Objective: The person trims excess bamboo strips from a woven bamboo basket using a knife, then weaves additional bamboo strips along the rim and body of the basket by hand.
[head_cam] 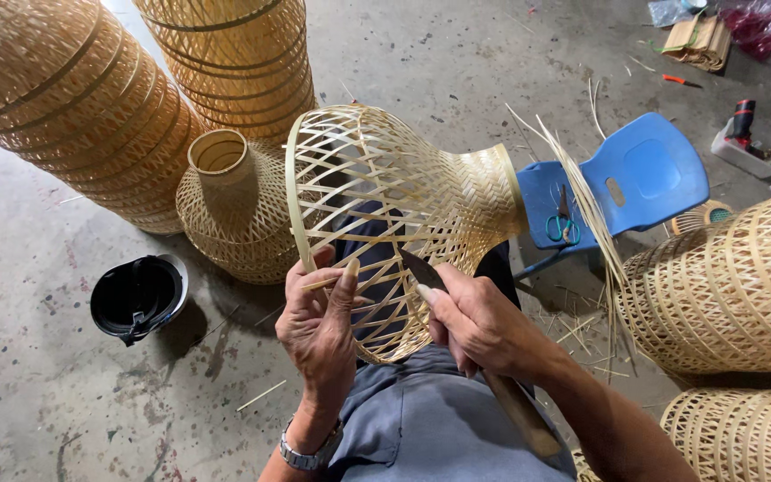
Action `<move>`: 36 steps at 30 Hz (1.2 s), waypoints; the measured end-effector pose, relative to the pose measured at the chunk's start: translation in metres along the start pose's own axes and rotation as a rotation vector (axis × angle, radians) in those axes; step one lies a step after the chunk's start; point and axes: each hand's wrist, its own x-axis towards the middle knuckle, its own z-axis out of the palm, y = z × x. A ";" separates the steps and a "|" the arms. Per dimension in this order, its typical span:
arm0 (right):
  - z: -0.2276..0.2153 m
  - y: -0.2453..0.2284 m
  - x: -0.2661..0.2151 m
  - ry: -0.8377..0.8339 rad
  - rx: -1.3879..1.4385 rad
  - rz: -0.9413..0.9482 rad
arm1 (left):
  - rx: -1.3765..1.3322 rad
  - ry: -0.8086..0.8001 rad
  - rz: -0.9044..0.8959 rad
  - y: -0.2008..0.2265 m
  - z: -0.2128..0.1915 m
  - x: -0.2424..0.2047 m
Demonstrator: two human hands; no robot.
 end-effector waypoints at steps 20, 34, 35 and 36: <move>0.013 -0.002 0.016 -0.045 -0.009 0.028 | 0.395 0.062 0.372 0.000 0.005 -0.010; 0.016 0.001 0.023 -0.057 -0.020 0.010 | 0.604 0.036 0.573 -0.013 0.000 -0.005; 0.018 0.001 0.026 -0.045 -0.028 0.004 | 0.623 0.041 0.546 -0.016 -0.002 -0.002; 0.019 0.000 0.028 -0.033 -0.035 -0.003 | 0.642 0.047 0.519 -0.018 -0.004 0.000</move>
